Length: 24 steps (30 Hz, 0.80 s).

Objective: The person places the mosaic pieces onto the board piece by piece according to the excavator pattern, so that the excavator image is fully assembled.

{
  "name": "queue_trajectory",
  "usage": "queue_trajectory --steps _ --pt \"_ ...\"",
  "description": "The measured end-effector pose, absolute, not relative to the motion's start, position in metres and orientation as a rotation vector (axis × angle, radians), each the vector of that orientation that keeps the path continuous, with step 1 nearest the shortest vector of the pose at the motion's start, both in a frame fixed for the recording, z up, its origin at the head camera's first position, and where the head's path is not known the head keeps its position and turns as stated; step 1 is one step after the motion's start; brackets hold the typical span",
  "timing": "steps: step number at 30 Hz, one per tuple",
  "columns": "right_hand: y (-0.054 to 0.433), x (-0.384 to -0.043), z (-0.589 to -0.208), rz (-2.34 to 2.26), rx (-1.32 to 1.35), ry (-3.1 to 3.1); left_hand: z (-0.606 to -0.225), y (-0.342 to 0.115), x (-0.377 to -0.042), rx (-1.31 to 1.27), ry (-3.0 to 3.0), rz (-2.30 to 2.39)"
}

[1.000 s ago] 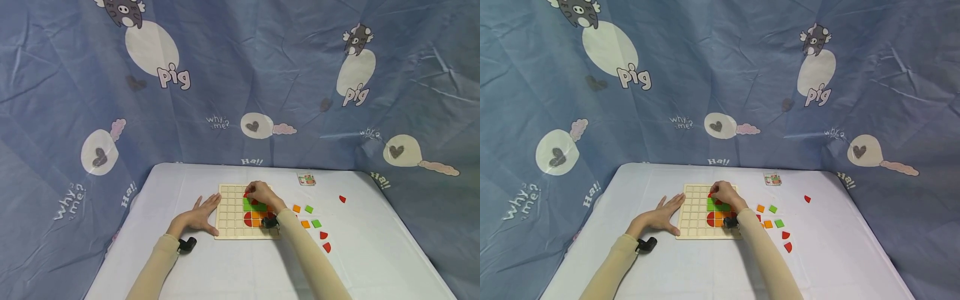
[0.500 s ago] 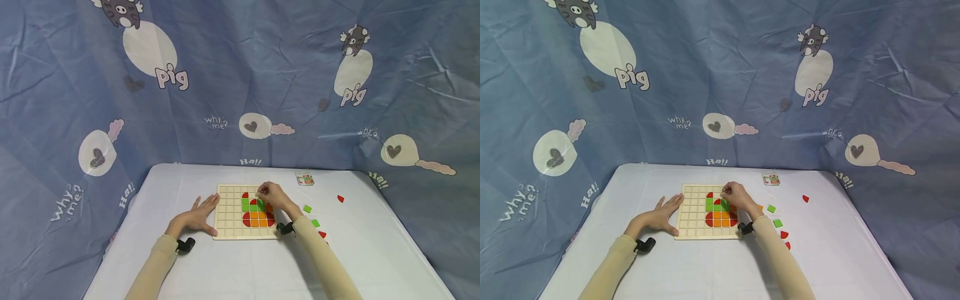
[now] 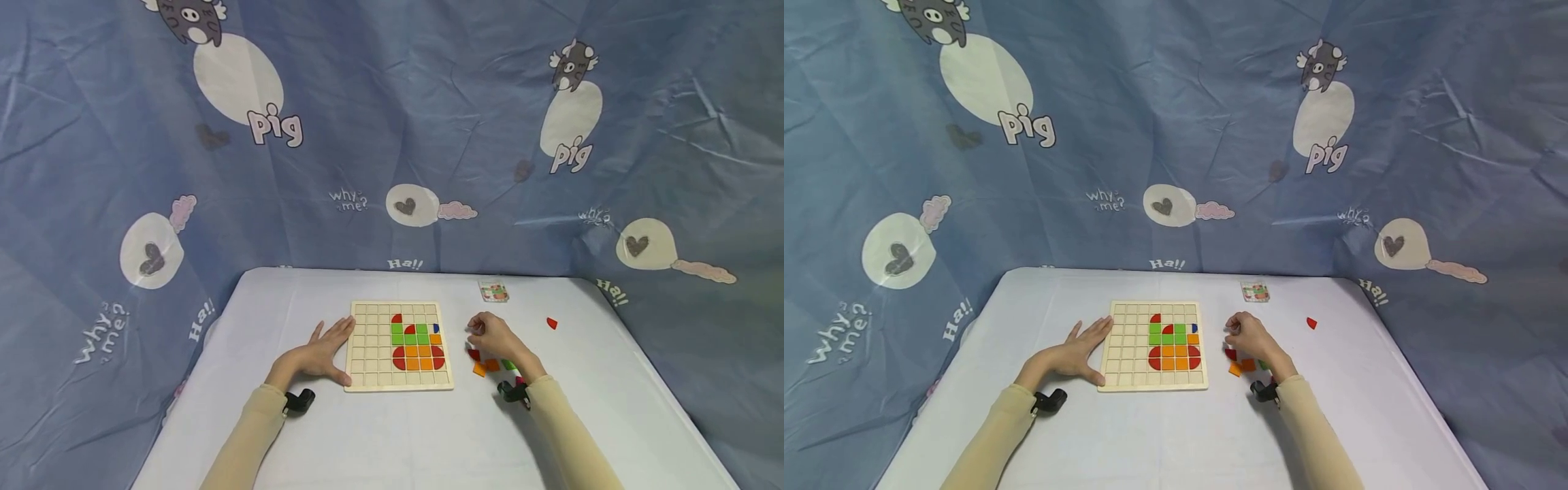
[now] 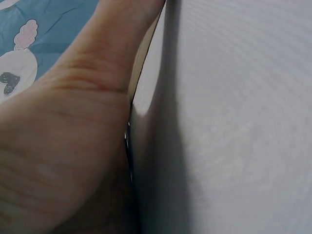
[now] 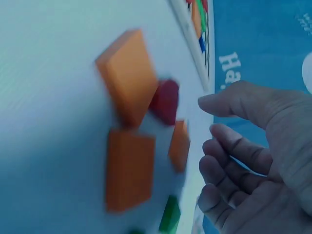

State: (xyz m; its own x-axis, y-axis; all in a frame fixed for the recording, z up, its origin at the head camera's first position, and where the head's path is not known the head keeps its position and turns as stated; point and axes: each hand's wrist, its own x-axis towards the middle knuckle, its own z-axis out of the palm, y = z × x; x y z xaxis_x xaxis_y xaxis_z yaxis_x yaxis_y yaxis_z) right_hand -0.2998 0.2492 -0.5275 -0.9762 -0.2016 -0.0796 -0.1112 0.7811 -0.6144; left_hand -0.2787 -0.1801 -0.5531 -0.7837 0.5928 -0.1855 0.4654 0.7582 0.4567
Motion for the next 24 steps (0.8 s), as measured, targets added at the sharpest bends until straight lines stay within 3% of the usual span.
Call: queue_trajectory --steps 10,24 --pt "0.268 -0.298 -0.534 -0.865 -0.133 2.83 -0.555 -0.18 -0.281 0.79 2.627 0.581" --pt "0.258 -0.303 -0.535 -0.905 -0.214 2.821 -0.556 -0.181 -0.28 0.812 2.627 0.615"
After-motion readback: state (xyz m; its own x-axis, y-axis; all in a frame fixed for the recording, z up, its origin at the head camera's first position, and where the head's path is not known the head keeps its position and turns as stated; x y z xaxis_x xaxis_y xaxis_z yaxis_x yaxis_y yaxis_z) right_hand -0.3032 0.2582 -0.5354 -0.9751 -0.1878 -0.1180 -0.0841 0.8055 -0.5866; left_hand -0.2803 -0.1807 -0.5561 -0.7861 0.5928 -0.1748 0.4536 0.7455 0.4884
